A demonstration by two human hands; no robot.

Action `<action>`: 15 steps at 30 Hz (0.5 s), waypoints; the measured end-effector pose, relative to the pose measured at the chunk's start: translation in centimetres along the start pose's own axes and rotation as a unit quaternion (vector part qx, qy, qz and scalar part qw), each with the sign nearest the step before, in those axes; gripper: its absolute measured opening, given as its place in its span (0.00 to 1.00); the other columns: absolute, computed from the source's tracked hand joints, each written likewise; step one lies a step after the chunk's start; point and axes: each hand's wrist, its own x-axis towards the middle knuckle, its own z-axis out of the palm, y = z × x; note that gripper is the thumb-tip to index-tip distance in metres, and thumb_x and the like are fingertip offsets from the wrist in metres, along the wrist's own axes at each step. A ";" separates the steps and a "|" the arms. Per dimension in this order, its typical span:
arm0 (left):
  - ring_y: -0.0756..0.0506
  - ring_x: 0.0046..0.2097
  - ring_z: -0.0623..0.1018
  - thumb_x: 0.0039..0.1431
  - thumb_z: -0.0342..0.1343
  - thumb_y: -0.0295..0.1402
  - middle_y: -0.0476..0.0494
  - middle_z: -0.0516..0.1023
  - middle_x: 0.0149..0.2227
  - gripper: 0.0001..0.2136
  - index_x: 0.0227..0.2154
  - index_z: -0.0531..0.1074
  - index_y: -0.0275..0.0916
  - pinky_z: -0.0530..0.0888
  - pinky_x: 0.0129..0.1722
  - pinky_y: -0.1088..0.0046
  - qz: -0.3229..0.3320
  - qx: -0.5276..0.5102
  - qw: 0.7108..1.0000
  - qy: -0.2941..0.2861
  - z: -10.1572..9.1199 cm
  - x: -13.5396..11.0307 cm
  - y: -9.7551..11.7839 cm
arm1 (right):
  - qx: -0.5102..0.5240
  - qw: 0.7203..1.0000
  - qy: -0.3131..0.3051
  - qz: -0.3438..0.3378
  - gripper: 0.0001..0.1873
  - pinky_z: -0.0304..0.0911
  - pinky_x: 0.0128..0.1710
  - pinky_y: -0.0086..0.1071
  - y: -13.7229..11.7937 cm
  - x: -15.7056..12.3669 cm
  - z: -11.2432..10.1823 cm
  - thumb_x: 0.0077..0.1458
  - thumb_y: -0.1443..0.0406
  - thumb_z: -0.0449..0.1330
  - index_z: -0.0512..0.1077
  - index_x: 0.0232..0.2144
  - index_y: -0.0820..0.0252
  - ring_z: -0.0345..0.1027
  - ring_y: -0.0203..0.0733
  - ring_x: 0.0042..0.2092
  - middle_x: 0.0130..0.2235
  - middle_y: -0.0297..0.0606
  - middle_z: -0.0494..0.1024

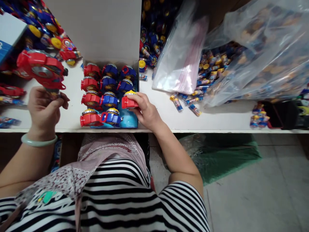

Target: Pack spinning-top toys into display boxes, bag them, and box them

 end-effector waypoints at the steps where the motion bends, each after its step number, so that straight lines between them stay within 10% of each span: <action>1: 0.50 0.27 0.76 0.37 0.64 0.26 0.53 0.73 0.26 0.17 0.33 0.67 0.40 0.69 0.18 0.77 -0.004 0.000 1.000 0.001 0.1 -0.1 0.0 | 0.014 1.000 0.005 0.008 0.26 0.68 0.59 0.51 0.1 0.1 0.1 0.63 0.63 0.56 0.59 0.62 0.45 0.67 0.50 0.59 0.58 0.42 0.71; 15: 0.50 0.27 0.76 0.38 0.65 0.26 0.51 0.74 0.28 0.18 0.34 0.67 0.40 0.68 0.17 0.77 0.000 -0.030 1.000 0.001 0.1 0.1 -0.1 | -0.010 1.000 -0.016 0.009 0.24 0.70 0.58 0.51 0.4 -0.1 0.0 0.63 0.61 0.56 0.61 0.61 0.46 0.67 0.51 0.59 0.57 0.43 0.71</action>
